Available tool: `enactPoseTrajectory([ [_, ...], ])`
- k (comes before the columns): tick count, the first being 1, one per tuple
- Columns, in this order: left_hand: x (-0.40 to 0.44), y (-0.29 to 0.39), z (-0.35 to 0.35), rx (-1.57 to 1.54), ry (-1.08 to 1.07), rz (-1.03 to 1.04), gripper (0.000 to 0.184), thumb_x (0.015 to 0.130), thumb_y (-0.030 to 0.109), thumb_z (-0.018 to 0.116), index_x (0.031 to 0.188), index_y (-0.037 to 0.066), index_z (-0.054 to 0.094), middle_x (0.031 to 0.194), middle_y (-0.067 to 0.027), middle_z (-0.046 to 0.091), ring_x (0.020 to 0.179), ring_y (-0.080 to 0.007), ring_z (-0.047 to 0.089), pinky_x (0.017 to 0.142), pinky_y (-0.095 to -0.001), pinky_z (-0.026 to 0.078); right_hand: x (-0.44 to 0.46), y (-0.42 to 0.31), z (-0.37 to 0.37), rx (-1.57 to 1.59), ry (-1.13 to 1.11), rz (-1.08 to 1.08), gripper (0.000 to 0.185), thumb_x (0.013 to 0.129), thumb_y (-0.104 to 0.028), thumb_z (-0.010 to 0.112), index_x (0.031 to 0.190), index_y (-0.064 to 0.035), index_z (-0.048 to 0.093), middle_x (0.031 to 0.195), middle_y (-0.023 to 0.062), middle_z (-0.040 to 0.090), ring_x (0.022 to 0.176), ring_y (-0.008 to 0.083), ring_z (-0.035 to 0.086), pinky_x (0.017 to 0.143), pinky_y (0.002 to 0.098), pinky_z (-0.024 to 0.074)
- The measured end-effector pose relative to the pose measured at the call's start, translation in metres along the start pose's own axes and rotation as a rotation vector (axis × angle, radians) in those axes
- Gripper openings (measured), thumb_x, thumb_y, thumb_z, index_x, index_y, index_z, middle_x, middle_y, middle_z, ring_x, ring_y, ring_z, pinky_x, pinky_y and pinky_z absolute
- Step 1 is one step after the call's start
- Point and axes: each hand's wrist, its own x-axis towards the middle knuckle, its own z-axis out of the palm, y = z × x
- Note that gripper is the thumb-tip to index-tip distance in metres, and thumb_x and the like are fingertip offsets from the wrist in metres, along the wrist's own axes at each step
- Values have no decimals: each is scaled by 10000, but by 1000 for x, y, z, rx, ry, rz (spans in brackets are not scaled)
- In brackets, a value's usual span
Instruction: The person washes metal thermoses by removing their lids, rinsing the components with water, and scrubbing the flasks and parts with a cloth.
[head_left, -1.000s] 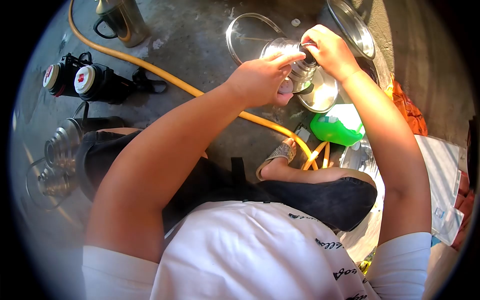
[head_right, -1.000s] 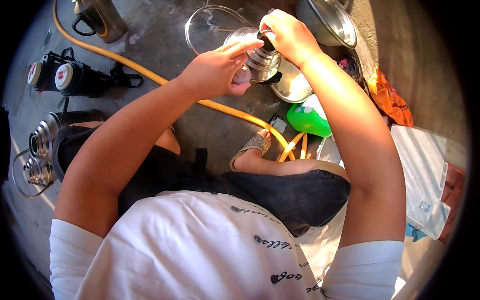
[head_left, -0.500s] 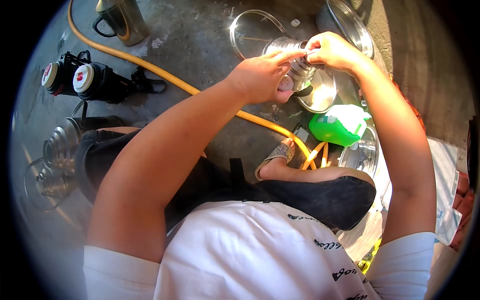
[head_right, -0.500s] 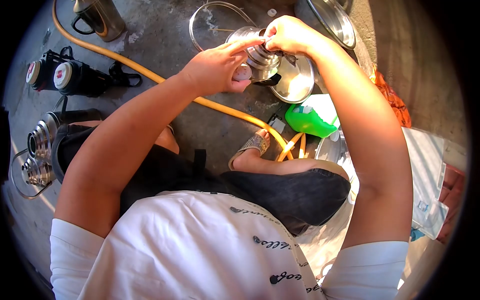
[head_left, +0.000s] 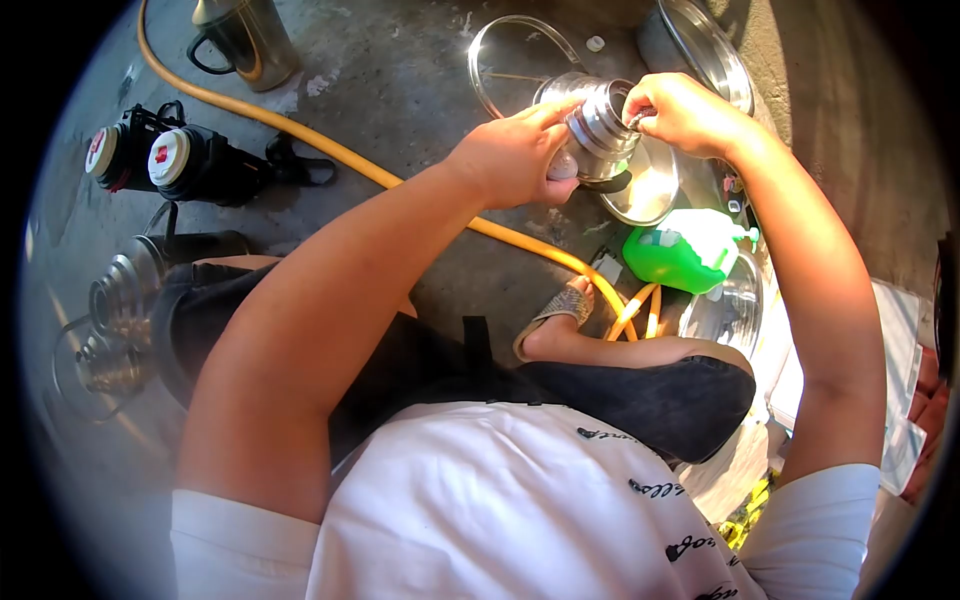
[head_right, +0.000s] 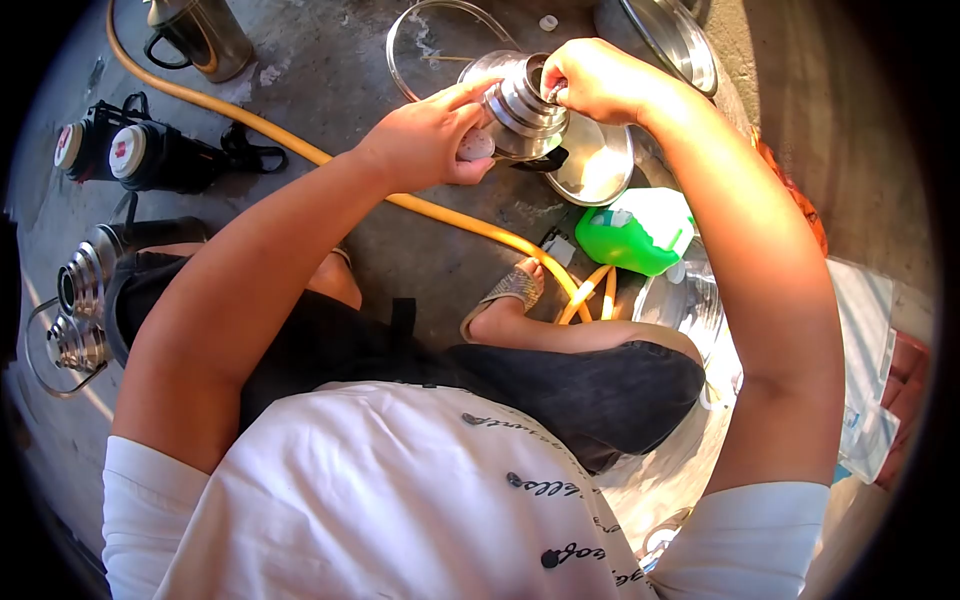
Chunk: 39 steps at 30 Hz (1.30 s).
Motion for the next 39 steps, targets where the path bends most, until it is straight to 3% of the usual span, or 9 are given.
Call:
enactPoseTrajectory([
  [3, -3, -2, 5, -15, 66, 5, 441, 793, 372, 687, 1109, 67, 644, 1452, -31, 440, 1078, -219, 615, 877, -347, 527, 8, 3, 11, 286, 86, 51, 174, 843, -66, 661, 987, 29, 681, 829, 97, 701, 758, 118, 633, 728, 286, 514],
  [7, -4, -4, 8, -20, 91, 39, 433, 792, 373, 684, 1070, 43, 645, 1465, -26, 427, 1118, -226, 594, 910, -343, 512, 10, 4, 38, 308, 401, 182, 171, 832, -109, 656, 982, -44, 706, 908, 137, 695, 826, 259, 675, 773, 365, 521],
  [9, -5, -6, 10, 50, 127, 107, 432, 791, 376, 682, 1030, 18, 646, 1474, -27, 420, 1146, -226, 580, 935, -336, 499, 12, 12, 47, -13, 671, -39, 140, 835, -117, 652, 959, -58, 679, 944, 135, 653, 890, 311, 650, 804, 393, 514],
  [16, -9, -7, 12, 119, 76, 60, 425, 783, 368, 688, 1011, 12, 650, 1482, -43, 410, 1003, -228, 628, 854, -336, 512, 5, 12, 38, -98, 727, 24, 120, 833, -139, 660, 934, -75, 661, 948, 137, 631, 908, 338, 635, 816, 404, 512],
  [24, -14, -21, 15, 250, 49, -27, 454, 772, 416, 694, 1020, 45, 610, 1119, -101, 615, 860, -274, 641, 817, -354, 518, 8, 4, 40, 139, 562, -70, 155, 833, -161, 677, 946, -57, 658, 936, 145, 634, 893, 318, 642, 803, 392, 514],
  [26, -10, -26, 15, 245, -28, -45, 488, 781, 459, 681, 1024, 46, 595, 1042, -108, 642, 877, -268, 652, 821, -363, 514, 17, 10, 46, -45, 761, -82, 124, 839, -118, 675, 919, -42, 620, 893, 127, 609, 837, 319, 622, 761, 387, 505],
  [31, -3, -22, 6, 149, -149, -132, 493, 862, 513, 594, 1010, 47, 537, 936, -143, 669, 851, -313, 665, 747, -409, 532, 14, 1, 33, -211, 699, 18, 101, 836, -103, 655, 883, -41, 589, 895, 146, 602, 863, 344, 626, 761, 443, 500],
  [37, -11, -11, 2, 115, -297, -102, 522, 901, 558, 534, 985, 43, 508, 808, -136, 677, 697, -333, 671, 597, -423, 529, 9, -13, 6, -360, 178, 286, 164, 807, -15, 579, 944, 19, 663, 970, 252, 662, 911, 404, 666, 779, 459, 545],
  [39, -15, -11, 3, 138, -255, -65, 523, 899, 567, 527, 966, 49, 511, 744, -121, 670, 651, -328, 665, 558, -418, 522, 14, -1, 12, -395, 174, 255, 97, 784, -89, 651, 827, -4, 633, 807, 208, 660, 821, 376, 662, 705, 424, 514],
])
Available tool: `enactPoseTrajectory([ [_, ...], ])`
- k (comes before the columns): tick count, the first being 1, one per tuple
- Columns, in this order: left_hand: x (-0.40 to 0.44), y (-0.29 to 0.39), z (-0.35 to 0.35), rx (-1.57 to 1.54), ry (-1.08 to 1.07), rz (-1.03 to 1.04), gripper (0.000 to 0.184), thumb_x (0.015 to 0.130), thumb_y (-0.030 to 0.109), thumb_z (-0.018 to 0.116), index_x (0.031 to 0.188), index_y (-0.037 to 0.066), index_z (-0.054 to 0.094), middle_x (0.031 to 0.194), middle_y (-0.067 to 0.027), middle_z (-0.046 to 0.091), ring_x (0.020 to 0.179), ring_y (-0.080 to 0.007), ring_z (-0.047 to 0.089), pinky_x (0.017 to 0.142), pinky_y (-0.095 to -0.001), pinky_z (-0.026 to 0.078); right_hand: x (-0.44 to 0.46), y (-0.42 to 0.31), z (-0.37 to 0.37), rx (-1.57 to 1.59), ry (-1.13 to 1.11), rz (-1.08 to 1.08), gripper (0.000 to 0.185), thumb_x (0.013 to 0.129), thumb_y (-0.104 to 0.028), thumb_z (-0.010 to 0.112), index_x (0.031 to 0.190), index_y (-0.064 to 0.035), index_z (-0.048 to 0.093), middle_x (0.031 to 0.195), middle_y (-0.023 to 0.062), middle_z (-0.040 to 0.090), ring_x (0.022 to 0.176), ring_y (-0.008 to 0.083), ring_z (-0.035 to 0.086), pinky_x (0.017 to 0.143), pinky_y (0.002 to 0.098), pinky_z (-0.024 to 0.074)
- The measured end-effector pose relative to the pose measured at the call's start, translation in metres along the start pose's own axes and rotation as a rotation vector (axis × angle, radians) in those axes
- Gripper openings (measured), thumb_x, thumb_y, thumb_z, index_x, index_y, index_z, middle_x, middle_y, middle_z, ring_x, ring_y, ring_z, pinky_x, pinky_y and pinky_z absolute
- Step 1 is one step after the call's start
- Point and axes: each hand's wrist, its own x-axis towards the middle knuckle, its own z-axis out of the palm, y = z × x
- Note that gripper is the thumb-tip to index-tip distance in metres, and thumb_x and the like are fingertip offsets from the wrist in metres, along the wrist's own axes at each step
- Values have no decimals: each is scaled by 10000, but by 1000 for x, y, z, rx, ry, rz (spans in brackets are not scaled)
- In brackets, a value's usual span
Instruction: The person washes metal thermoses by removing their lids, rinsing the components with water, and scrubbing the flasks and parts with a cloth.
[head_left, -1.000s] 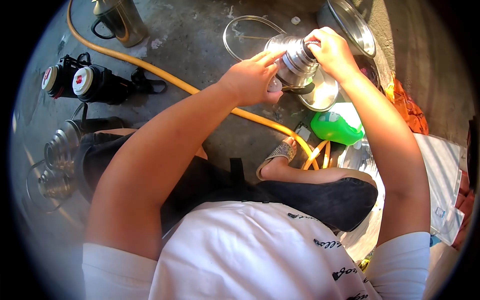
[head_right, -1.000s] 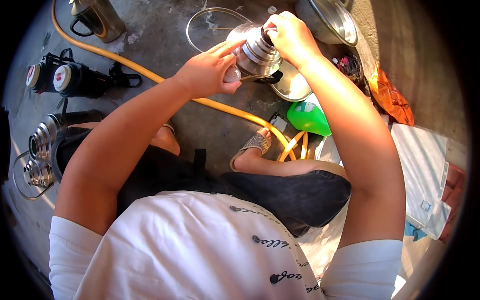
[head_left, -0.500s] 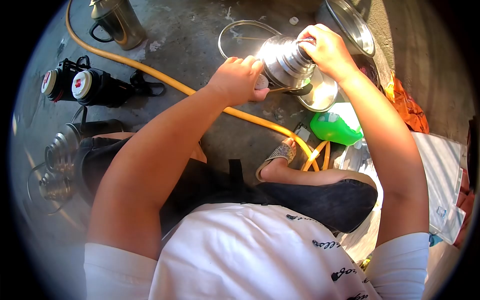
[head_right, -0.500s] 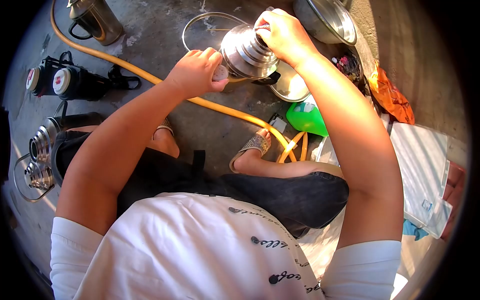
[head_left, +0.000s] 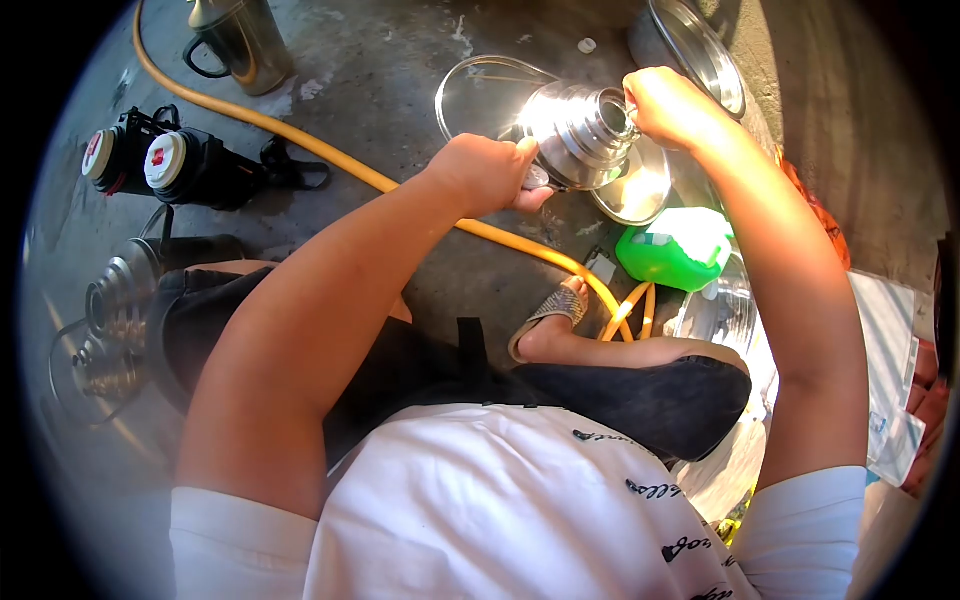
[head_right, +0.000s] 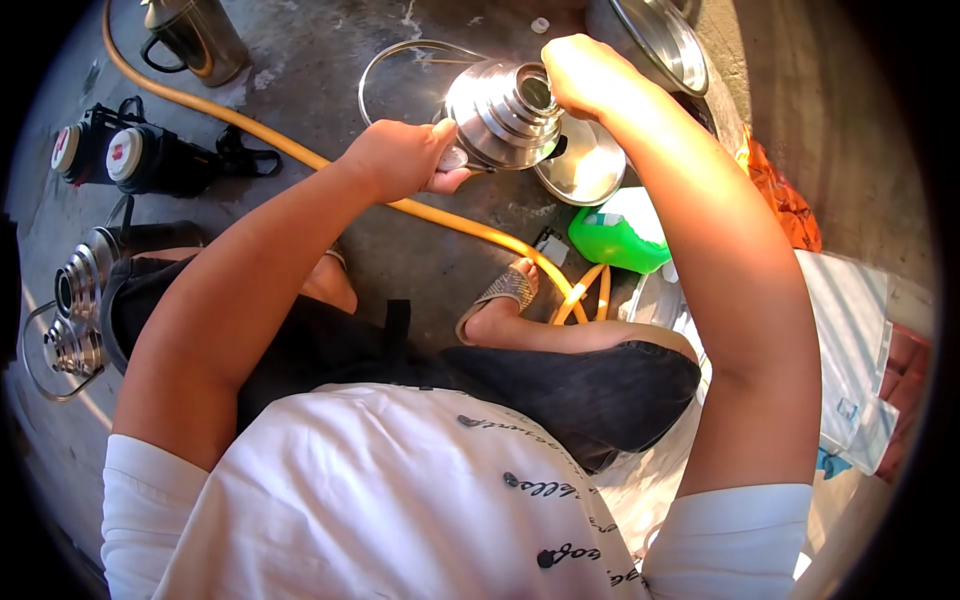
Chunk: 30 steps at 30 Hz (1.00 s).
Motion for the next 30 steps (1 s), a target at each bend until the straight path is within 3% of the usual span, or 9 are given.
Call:
enactPoseTrajectory([
  [4, -4, 2, -1, 15, 62, 27, 524, 894, 571, 531, 950, 50, 515, 717, -118, 665, 621, -322, 659, 534, -410, 518, -3, -6, -15, 135, -256, -87, 136, 790, -110, 706, 839, 10, 664, 774, 178, 666, 727, 254, 647, 689, 361, 500],
  [7, -4, 3, -2, 4, 51, 27, 529, 888, 576, 536, 938, 49, 518, 703, -120, 662, 611, -321, 658, 533, -408, 520, -1, -1, -15, 638, -365, -89, 136, 813, -112, 690, 892, -1, 687, 752, 30, 657, 722, 99, 578, 695, 291, 476],
  [10, -4, 4, -4, 23, 45, 7, 533, 884, 580, 541, 940, 51, 520, 682, -116, 657, 595, -324, 654, 529, -408, 519, -12, 1, -6, 857, -255, -73, 117, 827, -106, 672, 889, -8, 687, 768, 22, 666, 725, 94, 579, 705, 286, 475],
  [14, -4, 3, -6, 16, 21, 72, 543, 883, 594, 537, 942, 54, 521, 661, -115, 651, 580, -324, 650, 524, -409, 517, -16, 1, -24, 234, -393, -208, 163, 803, -101, 705, 905, 17, 657, 770, 79, 666, 733, 140, 601, 714, 312, 489],
  [19, -4, 1, -13, 38, -56, 29, 537, 883, 596, 538, 930, 62, 506, 687, -120, 656, 604, -313, 657, 537, -408, 521, -22, 10, -6, 520, -217, -298, 133, 824, -84, 694, 908, 12, 659, 785, 59, 670, 733, 114, 599, 695, 291, 492],
  [21, -3, 1, -13, 84, -37, 47, 562, 878, 586, 550, 1094, 68, 533, 735, -103, 669, 634, -301, 666, 549, -400, 526, -21, 4, -2, 773, -129, -204, 125, 842, -90, 693, 917, 7, 664, 788, 27, 665, 731, 83, 588, 691, 256, 487],
  [27, 0, 10, -14, 141, -54, 72, 768, 867, 560, 572, 1460, 121, 359, 774, -54, 678, 622, -284, 660, 543, -388, 525, 0, -14, 20, 672, 218, 41, 201, 819, -193, 709, 941, -35, 696, 815, 69, 694, 744, 122, 626, 711, 290, 505],
  [28, 0, 12, -15, 140, -54, 71, 768, 867, 560, 572, 1460, 121, 359, 774, -54, 678, 622, -284, 660, 543, -388, 525, 2, -16, 23, 643, 317, 100, 227, 802, -222, 718, 946, -47, 701, 834, 91, 704, 753, 144, 647, 724, 303, 511],
  [30, 0, 15, -17, 99, -71, 30, 523, 834, 570, 613, 1041, 93, 558, 705, -71, 674, 642, -275, 677, 568, -392, 534, 9, -12, 26, 624, 379, 136, 237, 784, -242, 710, 920, -49, 694, 863, 132, 703, 794, 234, 680, 756, 344, 521],
])
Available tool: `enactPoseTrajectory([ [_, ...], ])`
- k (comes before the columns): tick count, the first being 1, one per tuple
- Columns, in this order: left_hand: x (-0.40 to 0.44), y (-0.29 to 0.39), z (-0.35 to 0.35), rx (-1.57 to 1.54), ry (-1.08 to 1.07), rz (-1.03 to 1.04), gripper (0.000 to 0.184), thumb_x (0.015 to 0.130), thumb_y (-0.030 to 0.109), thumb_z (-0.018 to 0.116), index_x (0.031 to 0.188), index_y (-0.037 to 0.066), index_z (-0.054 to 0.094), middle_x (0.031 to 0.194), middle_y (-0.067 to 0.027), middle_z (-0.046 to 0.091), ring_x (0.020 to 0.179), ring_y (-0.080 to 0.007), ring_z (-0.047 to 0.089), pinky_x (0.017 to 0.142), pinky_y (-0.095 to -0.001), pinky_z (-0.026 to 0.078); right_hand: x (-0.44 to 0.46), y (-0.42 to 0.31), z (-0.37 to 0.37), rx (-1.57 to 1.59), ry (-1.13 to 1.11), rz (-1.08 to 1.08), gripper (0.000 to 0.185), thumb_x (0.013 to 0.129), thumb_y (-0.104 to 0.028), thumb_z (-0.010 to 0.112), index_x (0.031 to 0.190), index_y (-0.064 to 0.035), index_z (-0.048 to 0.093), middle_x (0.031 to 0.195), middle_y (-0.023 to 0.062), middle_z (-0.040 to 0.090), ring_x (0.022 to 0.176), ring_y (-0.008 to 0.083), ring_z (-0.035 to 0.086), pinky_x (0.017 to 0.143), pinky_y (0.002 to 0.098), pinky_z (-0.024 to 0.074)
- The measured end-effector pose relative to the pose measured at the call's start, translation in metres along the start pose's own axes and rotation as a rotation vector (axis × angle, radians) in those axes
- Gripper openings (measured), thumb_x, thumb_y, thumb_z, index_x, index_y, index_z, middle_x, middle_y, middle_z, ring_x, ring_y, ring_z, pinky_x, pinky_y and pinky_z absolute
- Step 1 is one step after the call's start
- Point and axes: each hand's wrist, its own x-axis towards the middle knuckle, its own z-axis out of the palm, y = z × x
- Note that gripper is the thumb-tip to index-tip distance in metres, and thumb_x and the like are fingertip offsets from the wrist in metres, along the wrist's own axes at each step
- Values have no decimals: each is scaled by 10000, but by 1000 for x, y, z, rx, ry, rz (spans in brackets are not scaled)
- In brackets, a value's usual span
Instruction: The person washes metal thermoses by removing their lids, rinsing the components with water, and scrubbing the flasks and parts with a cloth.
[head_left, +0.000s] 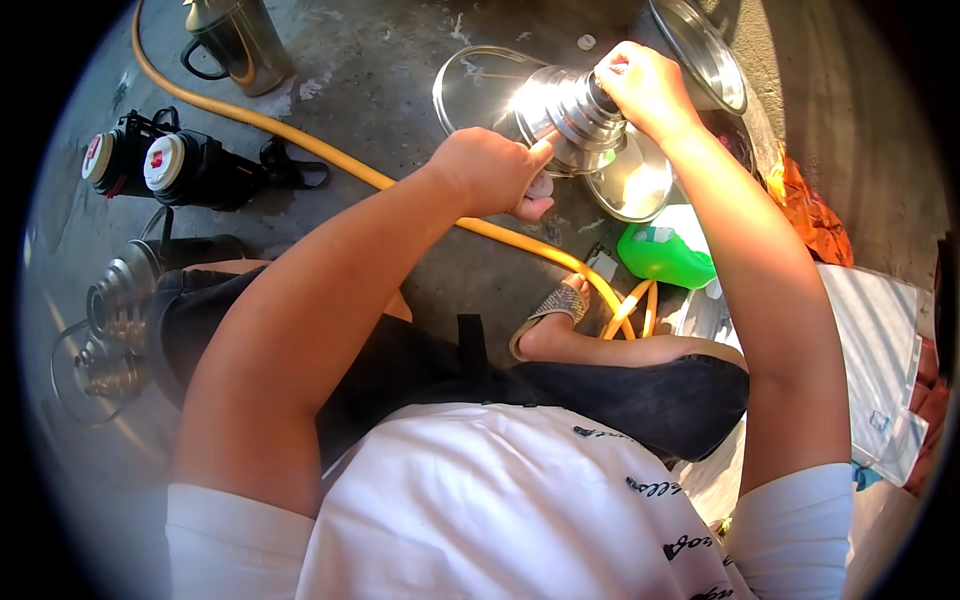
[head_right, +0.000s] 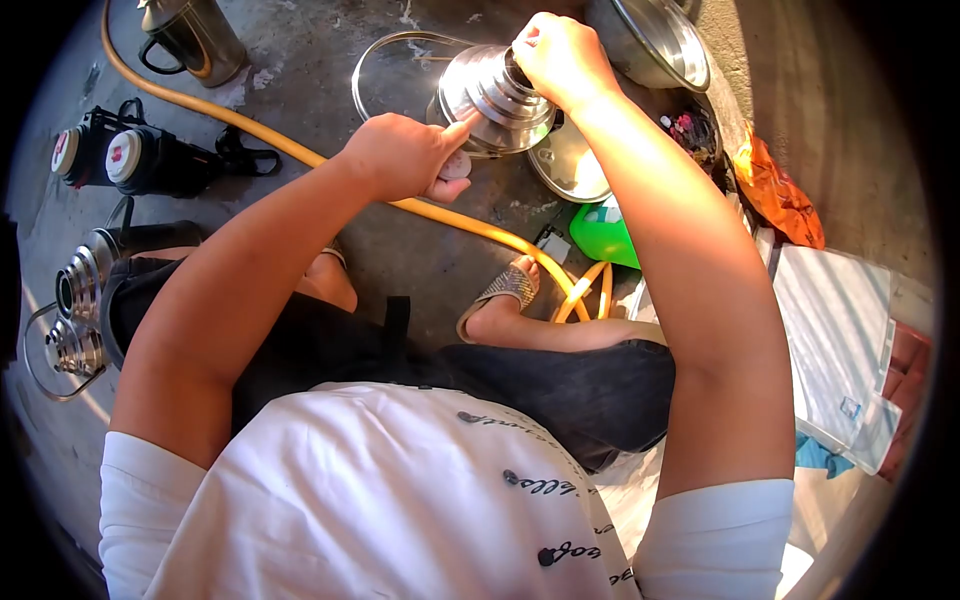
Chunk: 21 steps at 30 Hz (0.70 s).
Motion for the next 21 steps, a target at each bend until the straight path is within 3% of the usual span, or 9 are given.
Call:
enactPoseTrajectory([
  [3, 1, 3, -3, -26, -16, -5, 500, 835, 560, 620, 995, 92, 546, 682, -74, 666, 638, -280, 674, 567, -395, 534, 10, 9, -5, -184, 53, -114, 198, 798, -218, 681, 892, -44, 669, 873, 152, 694, 834, 306, 677, 778, 387, 524],
  [6, 2, 12, -4, -64, -63, -18, 495, 834, 559, 623, 975, 93, 538, 681, -73, 666, 633, -287, 671, 565, -399, 532, 17, 2, -13, -553, -164, 69, 145, 808, -114, 592, 908, -27, 651, 962, 194, 681, 889, 362, 667, 786, 450, 518],
  [7, 2, 13, -3, -64, -60, -16, 495, 834, 559, 623, 975, 93, 538, 681, -73, 666, 633, -287, 671, 565, -399, 532, 14, -6, -17, -610, -172, 37, 214, 769, -55, 660, 968, -12, 724, 986, 219, 700, 932, 361, 696, 794, 434, 559],
  [12, -2, 9, -3, -43, -55, -29, 521, 836, 590, 604, 998, 97, 560, 688, -69, 673, 642, -283, 677, 576, -398, 536, 7, -29, -21, -730, -313, -95, 232, 752, -26, 661, 971, 19, 721, 985, 230, 696, 926, 364, 697, 781, 423, 561],
  [14, -6, 7, -3, -47, -58, -23, 530, 837, 597, 598, 1025, 102, 572, 690, -68, 676, 643, -279, 680, 582, -394, 538, 5, -42, -25, -737, -518, -91, 220, 746, -14, 646, 949, 10, 729, 966, 240, 692, 926, 365, 697, 782, 417, 562],
  [16, -6, 6, -6, -45, -57, -9, 541, 837, 604, 592, 1052, 108, 584, 692, -66, 678, 644, -275, 682, 588, -391, 540, 13, -35, -27, -676, -571, -123, 137, 766, -51, 630, 869, 25, 680, 852, 238, 673, 836, 376, 681, 722, 438, 520],
  [18, -6, 5, -9, -36, -79, 10, 570, 834, 610, 590, 1110, 111, 596, 695, -68, 682, 645, -267, 686, 595, -385, 543, 19, -28, -33, -431, -746, -120, 128, 740, -77, 685, 820, 21, 668, 747, 195, 658, 735, 288, 668, 677, 380, 507],
  [19, -7, 5, -10, -36, -77, 8, 570, 834, 610, 590, 1110, 111, 596, 695, -68, 682, 645, -267, 686, 595, -385, 543, 21, -19, -32, -315, -741, -38, 154, 768, -131, 723, 832, 0, 672, 730, 106, 661, 690, 168, 618, 665, 319, 494],
  [21, -8, 4, -12, 12, -59, -9, 594, 832, 613, 590, 1143, 107, 591, 696, -74, 682, 649, -264, 688, 594, -384, 543, 14, -9, -29, -55, -617, 19, 159, 794, -154, 723, 859, -14, 684, 754, 73, 671, 704, 138, 609, 675, 306, 492],
])
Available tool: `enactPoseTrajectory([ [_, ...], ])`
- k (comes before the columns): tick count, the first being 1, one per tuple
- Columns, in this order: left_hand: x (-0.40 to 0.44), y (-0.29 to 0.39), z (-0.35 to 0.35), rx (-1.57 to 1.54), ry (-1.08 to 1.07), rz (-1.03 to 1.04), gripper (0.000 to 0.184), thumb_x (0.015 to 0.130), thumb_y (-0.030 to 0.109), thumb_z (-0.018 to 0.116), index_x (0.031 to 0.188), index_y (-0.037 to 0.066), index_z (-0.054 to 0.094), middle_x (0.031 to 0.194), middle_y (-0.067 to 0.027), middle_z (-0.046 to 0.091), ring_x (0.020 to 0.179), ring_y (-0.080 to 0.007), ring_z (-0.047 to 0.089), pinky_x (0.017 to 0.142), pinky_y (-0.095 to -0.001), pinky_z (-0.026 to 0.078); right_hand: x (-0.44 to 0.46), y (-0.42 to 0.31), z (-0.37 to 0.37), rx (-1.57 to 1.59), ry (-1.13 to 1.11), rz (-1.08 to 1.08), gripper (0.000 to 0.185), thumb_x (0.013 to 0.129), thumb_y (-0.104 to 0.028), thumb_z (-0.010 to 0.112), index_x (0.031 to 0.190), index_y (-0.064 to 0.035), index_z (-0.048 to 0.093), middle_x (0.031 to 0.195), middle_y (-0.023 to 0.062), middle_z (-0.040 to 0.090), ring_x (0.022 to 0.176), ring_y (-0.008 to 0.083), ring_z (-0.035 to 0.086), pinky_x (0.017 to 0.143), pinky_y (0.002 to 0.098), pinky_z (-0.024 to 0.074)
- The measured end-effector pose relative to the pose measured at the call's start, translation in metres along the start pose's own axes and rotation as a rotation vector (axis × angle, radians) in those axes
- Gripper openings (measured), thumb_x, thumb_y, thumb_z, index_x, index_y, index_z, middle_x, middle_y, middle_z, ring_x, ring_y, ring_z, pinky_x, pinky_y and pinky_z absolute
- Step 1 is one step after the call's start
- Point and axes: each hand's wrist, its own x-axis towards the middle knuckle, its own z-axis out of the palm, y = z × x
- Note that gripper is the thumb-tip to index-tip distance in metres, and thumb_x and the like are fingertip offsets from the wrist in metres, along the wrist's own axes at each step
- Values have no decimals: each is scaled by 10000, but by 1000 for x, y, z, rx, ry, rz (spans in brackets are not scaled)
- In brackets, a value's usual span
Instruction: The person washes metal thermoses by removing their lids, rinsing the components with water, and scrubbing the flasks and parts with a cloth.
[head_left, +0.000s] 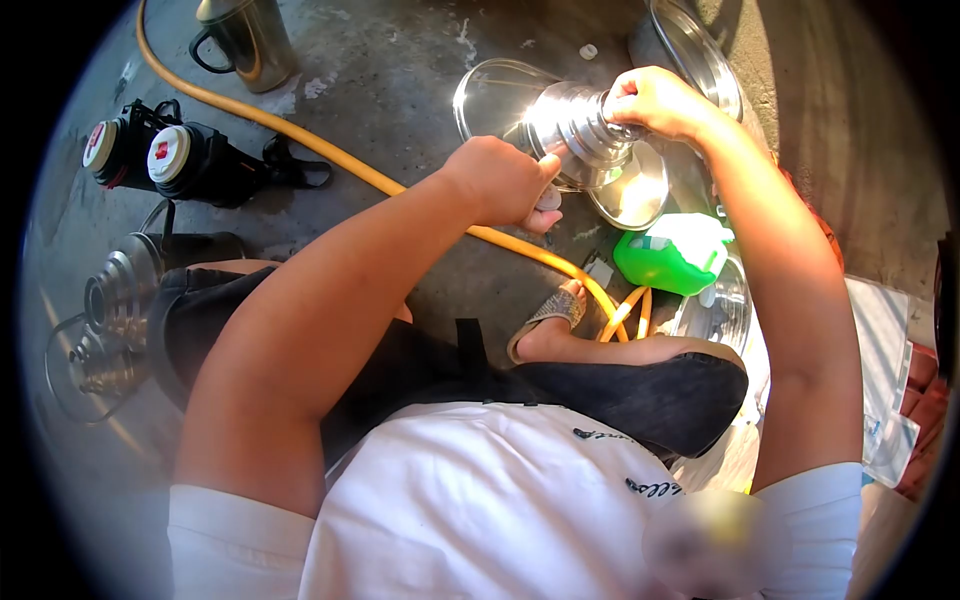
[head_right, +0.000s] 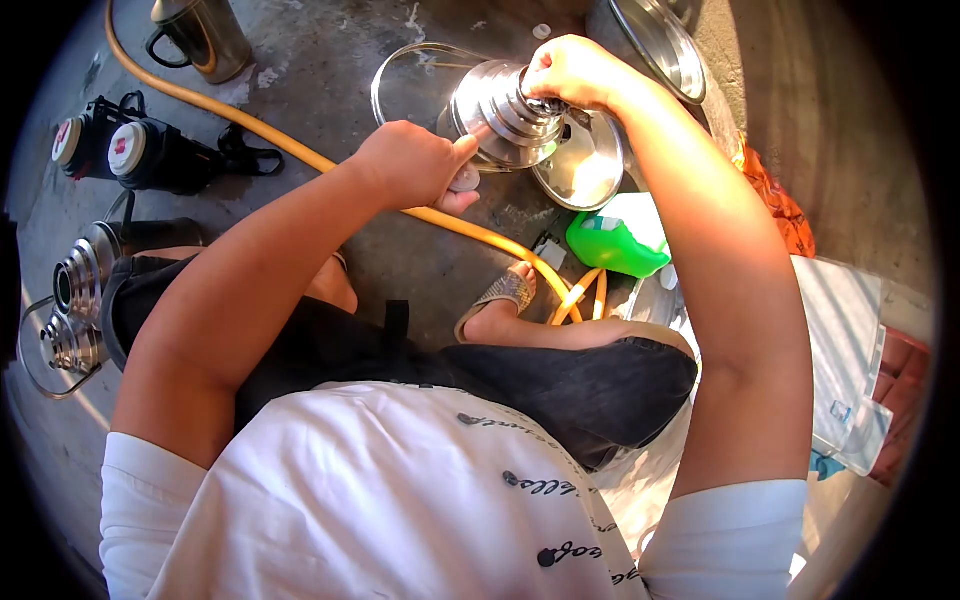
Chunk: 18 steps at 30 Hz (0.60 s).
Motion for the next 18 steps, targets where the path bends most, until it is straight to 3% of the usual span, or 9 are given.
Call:
enactPoseTrajectory([
  [1, 0, 0, 0, 2, 0, -1, 594, 832, 613, 590, 1143, 107, 591, 696, -74, 682, 649, -264, 688, 594, -384, 543, -1, 4, 4, 266, 124, -21, 166, 820, -177, 723, 885, -27, 696, 779, 41, 680, 717, 109, 600, 684, 292, 491],
  [2, 1, 0, 0, -2, 16, 2, 602, 832, 614, 590, 1153, 105, 585, 699, -75, 683, 654, -262, 689, 594, -383, 543, 1, 6, 6, 287, 260, -5, 203, 788, -211, 745, 878, -31, 715, 812, 50, 704, 746, 121, 626, 716, 299, 502],
  [6, 0, -1, -4, -12, -13, 7, 617, 831, 616, 591, 1170, 101, 572, 707, -79, 685, 663, -260, 692, 602, -375, 544, -8, 21, -1, 600, 499, -10, 218, 867, -194, 717, 1011, -31, 697, 925, 36, 709, 846, 103, 641, 791, 261, 507],
  [13, 2, 0, -5, 4, -89, 37, 645, 843, 618, 578, 1232, 103, 556, 710, -76, 684, 662, -267, 688, 607, -373, 542, -65, 81, 1, 933, 607, 27, 197, 898, -146, 684, 1035, -4, 672, 965, 58, 707, 861, 106, 650, 807, 248, 513],
  [16, 4, -1, 0, 18, -59, 34, 710, 853, 622, 560, 1335, 104, 506, 705, -64, 680, 647, -268, 681, 594, -376, 537, -97, 99, 25, 1064, 621, 103, 171, 922, -118, 644, 1041, 4, 647, 970, 79, 703, 857, 121, 658, 804, 254, 525],
  [18, 6, -4, 8, 43, -14, 42, 817, 852, 608, 559, 1487, 132, 362, 649, -55, 657, 553, -273, 642, 515, -376, 512, -118, 112, 44, 1164, 608, 108, 158, 934, -114, 625, 1043, 0, 636, 970, 83, 699, 845, 124, 661, 791, 255, 531],
])
